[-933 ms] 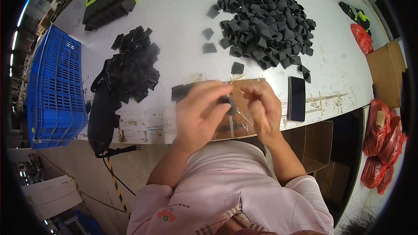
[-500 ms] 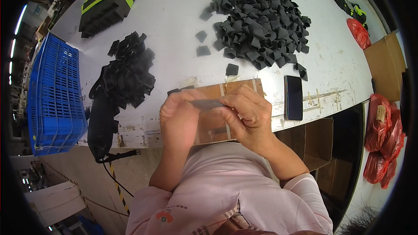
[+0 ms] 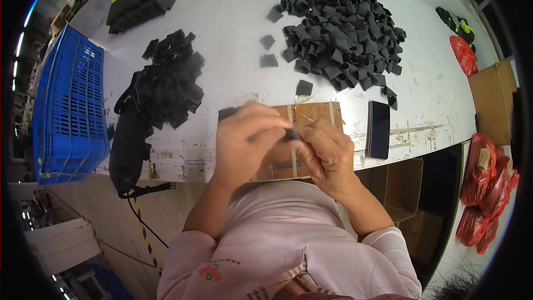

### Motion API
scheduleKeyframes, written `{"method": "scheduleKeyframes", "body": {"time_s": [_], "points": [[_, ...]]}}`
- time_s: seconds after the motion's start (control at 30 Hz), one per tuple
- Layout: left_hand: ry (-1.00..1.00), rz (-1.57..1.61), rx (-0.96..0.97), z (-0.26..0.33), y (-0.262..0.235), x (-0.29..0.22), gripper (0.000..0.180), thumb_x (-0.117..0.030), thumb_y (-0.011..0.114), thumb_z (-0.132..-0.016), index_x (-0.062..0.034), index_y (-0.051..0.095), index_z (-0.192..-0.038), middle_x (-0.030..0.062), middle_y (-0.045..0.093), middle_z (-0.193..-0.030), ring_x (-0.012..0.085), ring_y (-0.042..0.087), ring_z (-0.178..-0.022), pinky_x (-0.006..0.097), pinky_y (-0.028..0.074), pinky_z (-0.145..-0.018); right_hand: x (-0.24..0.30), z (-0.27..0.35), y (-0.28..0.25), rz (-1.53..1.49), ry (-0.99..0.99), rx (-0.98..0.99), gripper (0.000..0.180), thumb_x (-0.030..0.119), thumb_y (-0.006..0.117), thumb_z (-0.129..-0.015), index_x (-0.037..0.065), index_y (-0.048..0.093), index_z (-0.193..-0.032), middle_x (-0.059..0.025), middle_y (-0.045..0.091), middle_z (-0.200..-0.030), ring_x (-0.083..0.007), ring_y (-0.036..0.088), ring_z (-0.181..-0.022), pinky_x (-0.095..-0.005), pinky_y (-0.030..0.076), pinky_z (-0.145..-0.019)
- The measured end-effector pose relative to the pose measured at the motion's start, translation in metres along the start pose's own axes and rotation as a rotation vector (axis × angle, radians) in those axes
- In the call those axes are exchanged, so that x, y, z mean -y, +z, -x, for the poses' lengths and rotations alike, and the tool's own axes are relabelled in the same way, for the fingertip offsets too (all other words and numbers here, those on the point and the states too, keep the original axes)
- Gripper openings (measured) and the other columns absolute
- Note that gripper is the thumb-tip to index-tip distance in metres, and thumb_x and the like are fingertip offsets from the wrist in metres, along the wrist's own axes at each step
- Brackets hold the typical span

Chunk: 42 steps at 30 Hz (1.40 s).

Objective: The person is assembling or inspecting small black rubber or plastic industrial components at a workbench.

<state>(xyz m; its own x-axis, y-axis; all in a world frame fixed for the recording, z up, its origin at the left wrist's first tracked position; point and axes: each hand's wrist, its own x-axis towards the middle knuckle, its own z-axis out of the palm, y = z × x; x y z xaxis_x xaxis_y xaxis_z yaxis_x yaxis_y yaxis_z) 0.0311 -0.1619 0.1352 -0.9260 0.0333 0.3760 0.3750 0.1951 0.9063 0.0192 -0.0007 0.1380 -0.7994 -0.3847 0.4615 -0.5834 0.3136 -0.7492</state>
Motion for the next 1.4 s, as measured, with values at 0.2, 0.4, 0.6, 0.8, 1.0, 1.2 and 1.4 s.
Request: {"method": "scheduleKeyframes", "body": {"time_s": [0.2, 0.4, 0.6, 0.8, 1.0, 1.2, 1.4], "points": [[-0.045, -0.185, -0.323, 0.012, -0.005, 0.029, 0.012, 0.004, 0.058, -0.073, -0.0005, 0.062, -0.084, 0.0099, 0.06, -0.082, 0.0187, 0.058, -0.074, 0.026, 0.046, -0.066, -0.006, -0.028, -0.032, -0.571, 0.357, -0.034, 0.022, 0.02, 0.057, -0.084, 0.001, 0.06, -0.074, -0.0026, 0.058, -0.061, -0.0086, 0.048, -0.051, -0.022, 0.037, -0.046], [-0.215, -0.626, -0.211, 0.045, -0.02, 0.103, 0.024, 0.004, 0.056, -0.069, -0.0012, 0.058, -0.092, 0.0128, 0.057, -0.091, 0.0276, 0.057, -0.082, 0.032, 0.046, -0.072, -0.045, 0.002, -0.012, -0.364, 0.578, -0.125, 0.032, 0.032, 0.054, -0.086, 0.001, 0.062, -0.08, -0.0016, 0.055, -0.06, -0.0046, 0.043, -0.051, -0.0195, 0.033, -0.045], [-0.134, -1.018, 0.013, 0.058, -0.013, 0.119, 0.015, 0.001, 0.058, -0.07, 0.0016, 0.058, -0.085, 0.0135, 0.052, -0.094, 0.031, 0.051, -0.085, 0.038, 0.043, -0.073, -0.044, 0.049, 0.027, -0.516, 0.711, 0.161, 0.022, 0.02, 0.056, -0.086, 0.0, 0.062, -0.078, -0.0003, 0.055, -0.057, -0.0072, 0.047, -0.05, -0.0227, 0.037, -0.046], [0.181, -0.77, 0.03, 0.058, -0.015, 0.089, 0.013, 0.004, 0.057, -0.065, -0.0001, 0.061, -0.077, 0.015, 0.053, -0.098, 0.0313, 0.052, -0.09, 0.037, 0.044, -0.077, -0.036, 0.045, 0.051, -0.523, 0.788, 0.301, 0.024, 0.02, 0.055, -0.086, -0.003, 0.06, -0.081, -0.0024, 0.059, -0.067, -0.01, 0.054, -0.06, -0.024, 0.043, -0.052], [0.06, -0.356, -0.253, 0.084, 0.015, 0.042, 0.018, 0.0, 0.058, -0.068, 0.0017, 0.057, -0.087, 0.0157, 0.054, -0.097, 0.0237, 0.055, -0.086, 0.033, 0.045, -0.074, -0.051, 0.053, 0.062, -1.277, 1.15, 0.145, 0.017, 0.018, 0.055, -0.086, 0.003, 0.062, -0.088, -0.0023, 0.062, -0.078, -0.0073, 0.054, -0.061, -0.0215, 0.043, -0.051], [-0.747, 0.693, -0.301, 0.078, 0.013, 0.044, 0.017, -0.008, 0.057, -0.076, 0.0013, 0.055, -0.09, 0.0079, 0.058, -0.082, 0.0122, 0.054, -0.071, 0.024, 0.044, -0.061, -0.039, 0.044, 0.054, -1.434, 1.148, 0.11, 0.018, 0.017, 0.056, -0.084, 0.001, 0.061, -0.091, -0.0043, 0.062, -0.08, -0.0091, 0.056, -0.065, -0.021, 0.044, -0.057], [-0.825, 0.657, -0.257, 0.077, 0.015, 0.047, 0.006, 0.001, 0.057, -0.076, -0.0003, 0.058, -0.082, 0.0053, 0.06, -0.073, 0.0095, 0.054, -0.058, 0.02, 0.042, -0.052, -0.045, 0.048, 0.051, -1.172, 1.136, 0.187, 0.017, 0.017, 0.058, -0.084, 0.002, 0.061, -0.091, -0.0042, 0.062, -0.079, -0.0098, 0.055, -0.064, -0.0216, 0.045, -0.06]]}}
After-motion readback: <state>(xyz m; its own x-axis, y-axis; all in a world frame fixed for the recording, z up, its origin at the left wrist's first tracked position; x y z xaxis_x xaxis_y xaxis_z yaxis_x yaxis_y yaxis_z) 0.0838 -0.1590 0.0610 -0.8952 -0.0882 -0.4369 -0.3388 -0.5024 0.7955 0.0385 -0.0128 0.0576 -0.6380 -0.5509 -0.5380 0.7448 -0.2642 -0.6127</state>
